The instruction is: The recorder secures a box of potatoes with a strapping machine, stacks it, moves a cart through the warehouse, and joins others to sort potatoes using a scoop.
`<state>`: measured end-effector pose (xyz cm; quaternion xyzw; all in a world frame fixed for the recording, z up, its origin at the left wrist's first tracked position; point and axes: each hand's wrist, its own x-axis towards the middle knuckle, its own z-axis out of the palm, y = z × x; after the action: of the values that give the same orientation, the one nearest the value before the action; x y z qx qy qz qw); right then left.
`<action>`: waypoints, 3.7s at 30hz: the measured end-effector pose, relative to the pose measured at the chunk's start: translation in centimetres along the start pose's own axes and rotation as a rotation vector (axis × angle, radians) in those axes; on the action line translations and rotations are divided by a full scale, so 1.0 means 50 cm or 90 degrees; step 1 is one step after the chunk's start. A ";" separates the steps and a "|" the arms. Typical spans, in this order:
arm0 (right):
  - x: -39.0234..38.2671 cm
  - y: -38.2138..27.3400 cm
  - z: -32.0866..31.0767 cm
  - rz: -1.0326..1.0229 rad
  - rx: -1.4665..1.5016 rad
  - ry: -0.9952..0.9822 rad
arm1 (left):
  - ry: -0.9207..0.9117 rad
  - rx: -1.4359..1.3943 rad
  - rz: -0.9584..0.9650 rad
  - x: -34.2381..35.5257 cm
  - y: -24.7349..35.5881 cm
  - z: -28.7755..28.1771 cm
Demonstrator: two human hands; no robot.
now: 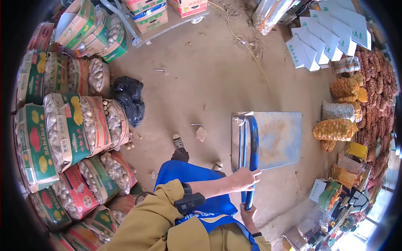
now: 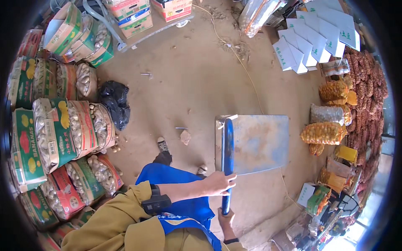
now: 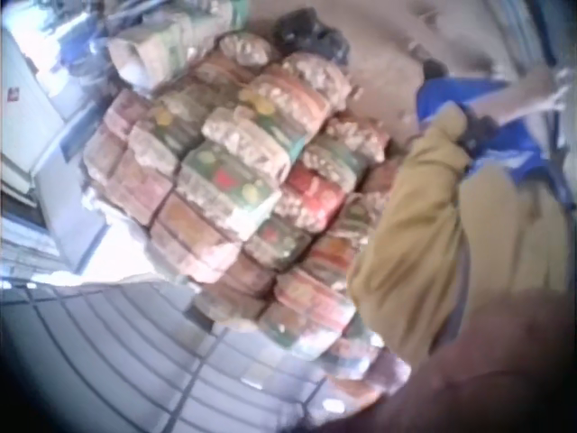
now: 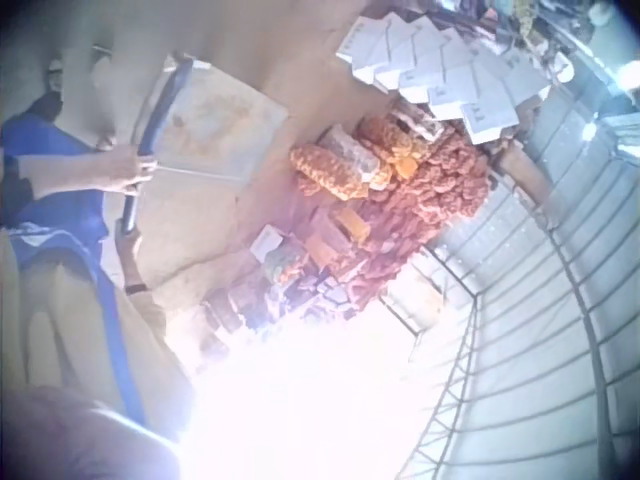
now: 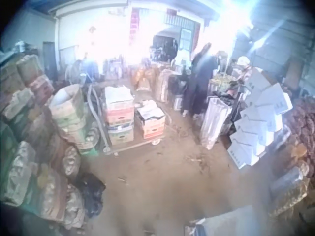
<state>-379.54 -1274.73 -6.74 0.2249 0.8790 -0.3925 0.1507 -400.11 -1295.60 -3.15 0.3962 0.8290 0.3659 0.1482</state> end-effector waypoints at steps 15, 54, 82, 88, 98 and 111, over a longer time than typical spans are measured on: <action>-0.301 -0.045 0.193 -0.057 -0.013 -0.022 | -0.082 -0.013 -0.030 -0.360 -0.006 -0.045; -0.528 -0.153 0.434 -0.053 -0.042 0.081 | -0.045 0.182 0.045 -0.624 -0.075 -0.155; -0.060 -0.746 0.797 -0.079 0.097 -0.091 | 0.129 0.375 0.175 -0.460 -0.700 -0.693; -0.191 -0.637 0.741 -0.214 0.091 -0.276 | 0.125 0.409 0.044 -0.739 -0.562 -0.641; -0.257 -0.505 0.586 -0.340 -0.005 -0.198 | -0.073 0.456 0.019 -0.813 -0.369 -0.555; -0.162 -0.498 0.536 -0.309 -0.037 0.230 | -0.245 0.545 0.020 -0.569 -0.358 -0.562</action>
<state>-383.04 -1311.97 -4.98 0.0700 0.9306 -0.3451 -0.1000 -406.74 -1338.61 1.98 0.4951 0.8565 -0.0870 0.1168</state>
